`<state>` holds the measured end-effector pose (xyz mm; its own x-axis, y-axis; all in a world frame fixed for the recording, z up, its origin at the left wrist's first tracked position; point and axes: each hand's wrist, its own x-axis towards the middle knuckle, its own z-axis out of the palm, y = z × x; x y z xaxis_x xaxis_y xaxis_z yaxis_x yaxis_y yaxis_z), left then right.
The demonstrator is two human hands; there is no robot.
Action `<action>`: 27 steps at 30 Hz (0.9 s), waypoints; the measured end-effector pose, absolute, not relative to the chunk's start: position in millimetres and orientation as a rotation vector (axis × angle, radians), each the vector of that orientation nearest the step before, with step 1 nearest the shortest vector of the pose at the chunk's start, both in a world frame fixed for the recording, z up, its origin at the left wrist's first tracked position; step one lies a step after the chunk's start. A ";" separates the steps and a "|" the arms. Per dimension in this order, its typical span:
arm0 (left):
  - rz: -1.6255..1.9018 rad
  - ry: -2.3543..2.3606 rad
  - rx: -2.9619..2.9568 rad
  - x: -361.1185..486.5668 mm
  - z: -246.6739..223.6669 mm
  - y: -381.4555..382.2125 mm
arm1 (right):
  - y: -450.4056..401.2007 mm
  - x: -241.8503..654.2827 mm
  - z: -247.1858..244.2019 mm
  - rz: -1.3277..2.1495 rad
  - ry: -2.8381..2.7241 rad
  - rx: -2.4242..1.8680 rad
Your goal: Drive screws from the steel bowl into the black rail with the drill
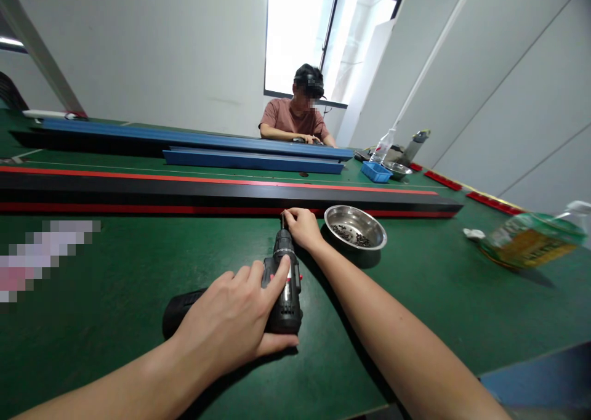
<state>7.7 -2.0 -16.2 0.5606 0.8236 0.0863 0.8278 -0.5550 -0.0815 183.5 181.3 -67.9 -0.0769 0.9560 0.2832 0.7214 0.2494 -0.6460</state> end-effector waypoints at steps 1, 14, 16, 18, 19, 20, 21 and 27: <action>-0.055 -1.420 -2.675 7.6 -16.4 -2.0 | 181.6 183.3 -67.6 0.445 -1.862 -1.536; -0.042 -1.412 -2.665 6.8 -16.6 -0.4 | 187.6 185.6 -66.8 0.493 -1.925 -1.516; -0.039 -1.414 -2.665 6.7 -16.4 -0.1 | 187.9 185.6 -66.7 0.520 -1.916 -1.513; -0.034 -1.419 -2.666 6.1 -16.3 -0.4 | 188.0 185.4 -66.5 0.549 -1.901 -1.512; -0.032 -1.422 -2.665 5.7 -16.4 -0.8 | 187.9 185.4 -66.4 0.565 -1.894 -1.510; -0.029 -1.425 -2.666 5.3 -16.4 -1.2 | 187.9 185.3 -66.2 0.580 -1.887 -1.505; -0.027 -1.429 -2.667 4.9 -16.4 -1.7 | 187.9 185.3 -66.0 0.593 -1.880 -1.500; -0.018 -1.436 -2.671 4.8 -16.2 -1.8 | 188.0 185.4 -66.2 0.614 -1.859 -1.495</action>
